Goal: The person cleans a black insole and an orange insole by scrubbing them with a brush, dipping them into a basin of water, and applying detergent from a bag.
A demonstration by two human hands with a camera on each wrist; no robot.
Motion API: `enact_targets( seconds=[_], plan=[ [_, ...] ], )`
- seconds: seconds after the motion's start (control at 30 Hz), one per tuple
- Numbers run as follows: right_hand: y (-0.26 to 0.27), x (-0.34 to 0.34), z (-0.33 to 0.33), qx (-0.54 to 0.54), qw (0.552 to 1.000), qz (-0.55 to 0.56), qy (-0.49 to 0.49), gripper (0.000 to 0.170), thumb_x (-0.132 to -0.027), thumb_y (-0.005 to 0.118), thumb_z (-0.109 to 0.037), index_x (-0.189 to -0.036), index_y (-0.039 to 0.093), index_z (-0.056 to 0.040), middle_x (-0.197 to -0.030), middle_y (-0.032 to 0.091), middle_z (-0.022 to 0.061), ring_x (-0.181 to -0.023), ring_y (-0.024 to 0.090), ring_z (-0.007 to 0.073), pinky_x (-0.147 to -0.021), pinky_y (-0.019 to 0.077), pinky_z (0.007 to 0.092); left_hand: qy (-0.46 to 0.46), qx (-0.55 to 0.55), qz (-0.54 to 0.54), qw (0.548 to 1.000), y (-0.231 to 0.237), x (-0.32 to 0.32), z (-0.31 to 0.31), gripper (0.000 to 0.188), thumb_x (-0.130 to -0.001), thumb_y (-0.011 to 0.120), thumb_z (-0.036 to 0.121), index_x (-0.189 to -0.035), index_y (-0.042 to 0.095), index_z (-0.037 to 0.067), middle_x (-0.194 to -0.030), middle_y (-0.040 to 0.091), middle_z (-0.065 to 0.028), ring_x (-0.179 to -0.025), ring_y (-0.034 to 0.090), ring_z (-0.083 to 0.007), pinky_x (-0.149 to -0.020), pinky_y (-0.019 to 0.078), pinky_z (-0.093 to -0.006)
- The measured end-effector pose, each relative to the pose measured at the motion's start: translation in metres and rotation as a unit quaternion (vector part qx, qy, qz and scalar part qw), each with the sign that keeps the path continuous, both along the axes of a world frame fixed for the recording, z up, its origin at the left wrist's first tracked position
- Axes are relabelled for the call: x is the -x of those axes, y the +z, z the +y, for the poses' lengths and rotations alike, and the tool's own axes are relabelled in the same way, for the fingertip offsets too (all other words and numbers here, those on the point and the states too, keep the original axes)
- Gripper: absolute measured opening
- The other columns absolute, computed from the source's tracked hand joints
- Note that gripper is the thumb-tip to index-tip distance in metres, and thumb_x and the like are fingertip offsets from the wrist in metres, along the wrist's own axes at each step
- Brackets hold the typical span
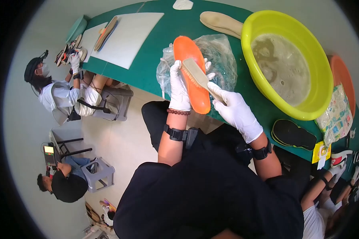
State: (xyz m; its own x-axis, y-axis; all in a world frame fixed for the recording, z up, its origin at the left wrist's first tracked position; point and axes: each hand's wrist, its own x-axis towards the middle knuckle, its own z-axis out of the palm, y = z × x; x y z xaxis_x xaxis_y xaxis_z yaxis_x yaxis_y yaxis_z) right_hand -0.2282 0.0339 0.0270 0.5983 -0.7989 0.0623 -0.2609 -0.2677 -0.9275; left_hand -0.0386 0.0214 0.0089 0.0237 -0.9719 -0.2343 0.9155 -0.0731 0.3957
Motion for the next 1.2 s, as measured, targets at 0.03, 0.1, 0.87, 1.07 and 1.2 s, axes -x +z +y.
enact_targets(
  seconds=[0.03, 0.1, 0.87, 1.07, 1.2],
  plan=[
    [-0.004, 0.001, 0.001, -0.014, 0.999, -0.031, 0.004, 0.048, -0.09, 0.053, -0.009, -0.137, 0.051, -0.0017, -0.117, 0.062, 0.0275, -0.105, 0.066, 0.0352, -0.091, 0.0495, 0.0342, 0.015, -0.005, -0.027, 1.0, 0.005, 0.003, 0.001, 0.079, -0.086, 0.055, 0.061, -0.144, 0.037, 0.01, -0.126, 0.054, -0.0154, -0.108, 0.06, -0.0301, -0.097, 0.0502, -0.0528],
    [-0.014, -0.001, 0.004, -0.039, 0.998, -0.047, 0.009, 0.048, -0.09, 0.052, -0.008, -0.137, 0.051, -0.0003, -0.122, 0.06, 0.0269, -0.109, 0.065, 0.0326, -0.093, 0.0486, 0.0332, 0.041, -0.012, -0.046, 0.998, 0.007, 0.003, 0.001, 0.083, -0.086, 0.051, 0.067, -0.143, 0.038, 0.009, -0.123, 0.057, -0.0159, -0.105, 0.061, -0.0289, -0.091, 0.053, -0.0481],
    [-0.012, -0.116, 0.011, 0.203, 0.939, 0.269, -0.074, 0.042, -0.095, 0.054, -0.013, -0.137, 0.054, -0.0159, -0.078, 0.062, 0.0258, -0.068, 0.064, 0.0425, -0.061, 0.0508, 0.0492, 0.085, -0.041, -0.07, 0.993, -0.044, -0.042, -0.013, 0.079, -0.09, 0.038, 0.076, -0.132, 0.048, 0.009, -0.112, 0.063, -0.0145, -0.093, 0.064, -0.0269, -0.076, 0.0565, -0.0409],
    [0.009, -0.101, 0.014, 0.183, 0.939, 0.276, -0.097, 0.045, -0.093, 0.05, -0.01, -0.138, 0.053, -0.0147, -0.076, 0.064, 0.0266, -0.069, 0.065, 0.0429, -0.065, 0.0525, 0.0507, 0.001, -0.023, 0.011, 1.0, -0.047, -0.047, -0.016, 0.085, -0.087, 0.039, 0.079, -0.138, 0.045, 0.011, -0.12, 0.061, -0.0139, -0.101, 0.063, -0.0266, -0.082, 0.056, -0.041],
    [-0.004, -0.089, 0.022, 0.348, 0.88, 0.292, -0.136, 0.043, -0.094, 0.047, -0.012, -0.137, 0.051, -0.0095, -0.079, 0.066, 0.0246, -0.071, 0.065, 0.044, -0.064, 0.0523, 0.0517, -0.021, -0.015, -0.029, 0.999, -0.049, -0.021, -0.013, 0.079, -0.09, 0.042, 0.074, -0.136, 0.046, 0.009, -0.115, 0.063, -0.013, -0.096, 0.064, -0.0265, -0.076, 0.057, -0.0392]
  ],
)
